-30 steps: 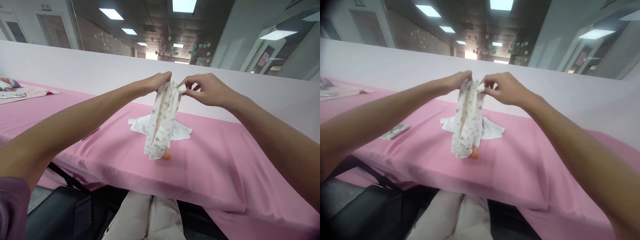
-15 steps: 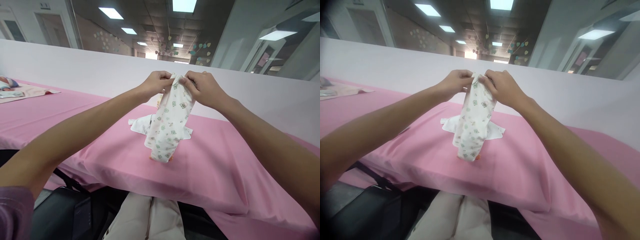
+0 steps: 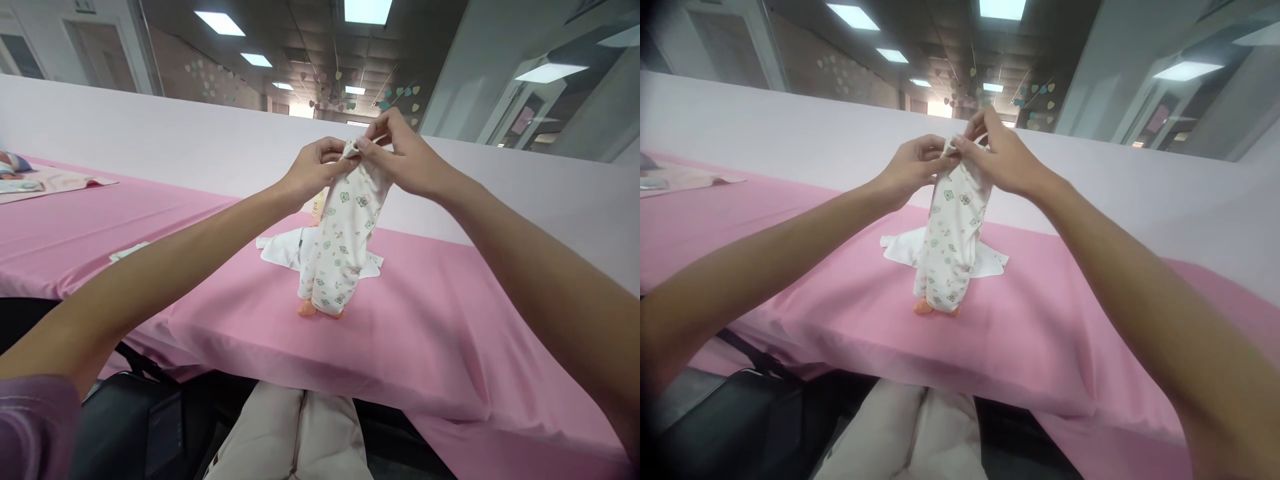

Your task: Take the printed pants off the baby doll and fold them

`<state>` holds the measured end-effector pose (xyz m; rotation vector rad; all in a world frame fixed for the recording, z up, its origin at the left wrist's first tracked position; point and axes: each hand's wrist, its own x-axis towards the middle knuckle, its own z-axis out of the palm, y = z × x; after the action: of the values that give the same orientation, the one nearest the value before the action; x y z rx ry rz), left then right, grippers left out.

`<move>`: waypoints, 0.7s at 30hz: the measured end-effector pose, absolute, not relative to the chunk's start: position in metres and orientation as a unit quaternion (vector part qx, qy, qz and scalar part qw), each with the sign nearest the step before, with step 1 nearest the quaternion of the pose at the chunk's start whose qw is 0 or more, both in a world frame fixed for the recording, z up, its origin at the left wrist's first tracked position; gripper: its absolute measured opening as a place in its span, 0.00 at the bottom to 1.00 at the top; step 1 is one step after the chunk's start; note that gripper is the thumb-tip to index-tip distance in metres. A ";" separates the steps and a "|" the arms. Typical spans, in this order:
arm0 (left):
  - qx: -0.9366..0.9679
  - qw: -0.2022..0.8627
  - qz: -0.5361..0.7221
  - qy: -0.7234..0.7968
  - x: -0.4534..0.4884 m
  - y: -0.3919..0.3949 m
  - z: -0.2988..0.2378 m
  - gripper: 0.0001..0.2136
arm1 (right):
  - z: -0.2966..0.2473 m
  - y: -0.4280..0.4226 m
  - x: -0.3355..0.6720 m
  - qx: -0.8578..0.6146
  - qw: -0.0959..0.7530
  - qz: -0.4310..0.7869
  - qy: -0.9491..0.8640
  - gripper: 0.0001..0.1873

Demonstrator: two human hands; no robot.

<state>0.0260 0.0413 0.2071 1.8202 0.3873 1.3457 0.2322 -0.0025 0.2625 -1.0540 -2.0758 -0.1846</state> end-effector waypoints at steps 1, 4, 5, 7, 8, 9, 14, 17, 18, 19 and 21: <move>0.721 0.406 0.541 0.148 0.026 0.044 0.205 0.11 | 0.266 -0.003 0.234 -0.429 0.374 -0.014 -0.822 0.25; 0.712 0.415 0.545 0.152 0.025 0.051 0.195 0.14 | 0.277 -0.003 0.238 -0.463 0.304 0.072 -0.829 0.26; 0.707 0.427 0.540 0.161 0.024 0.052 0.189 0.15 | 0.281 -0.003 0.237 -0.468 0.288 0.068 -0.833 0.25; 0.702 0.463 0.512 0.174 0.022 0.053 0.171 0.20 | 0.286 -0.004 0.233 -0.470 0.275 0.045 -0.838 0.22; 0.707 0.483 0.486 0.173 0.020 0.052 0.159 0.23 | 0.288 -0.005 0.229 -0.471 0.276 0.030 -0.838 0.21; 0.716 0.504 0.454 0.168 0.019 0.051 0.146 0.25 | 0.289 -0.007 0.225 -0.477 0.277 0.011 -0.834 0.21; 0.745 0.569 0.294 0.187 0.017 0.029 0.069 0.27 | 0.297 -0.019 0.206 -0.538 0.294 -0.133 -0.779 0.23; 0.705 0.615 0.279 0.215 0.021 0.012 0.030 0.26 | 0.305 -0.022 0.209 -0.556 0.319 -0.186 -0.744 0.24; 0.685 0.635 0.285 0.217 0.021 0.008 0.020 0.26 | 0.307 -0.021 0.215 -0.567 0.327 -0.186 -0.733 0.25; 0.664 0.655 0.291 0.214 0.021 0.005 0.011 0.26 | 0.310 -0.018 0.224 -0.577 0.334 -0.182 -0.723 0.26; 0.626 0.690 0.302 0.204 0.017 0.004 -0.001 0.27 | 0.311 -0.010 0.248 -0.580 0.353 -0.169 -0.714 0.27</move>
<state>0.0168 0.0037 -0.0015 1.3991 0.4560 0.6755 0.2485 -0.0105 0.3112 -1.5014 -1.8474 -0.4375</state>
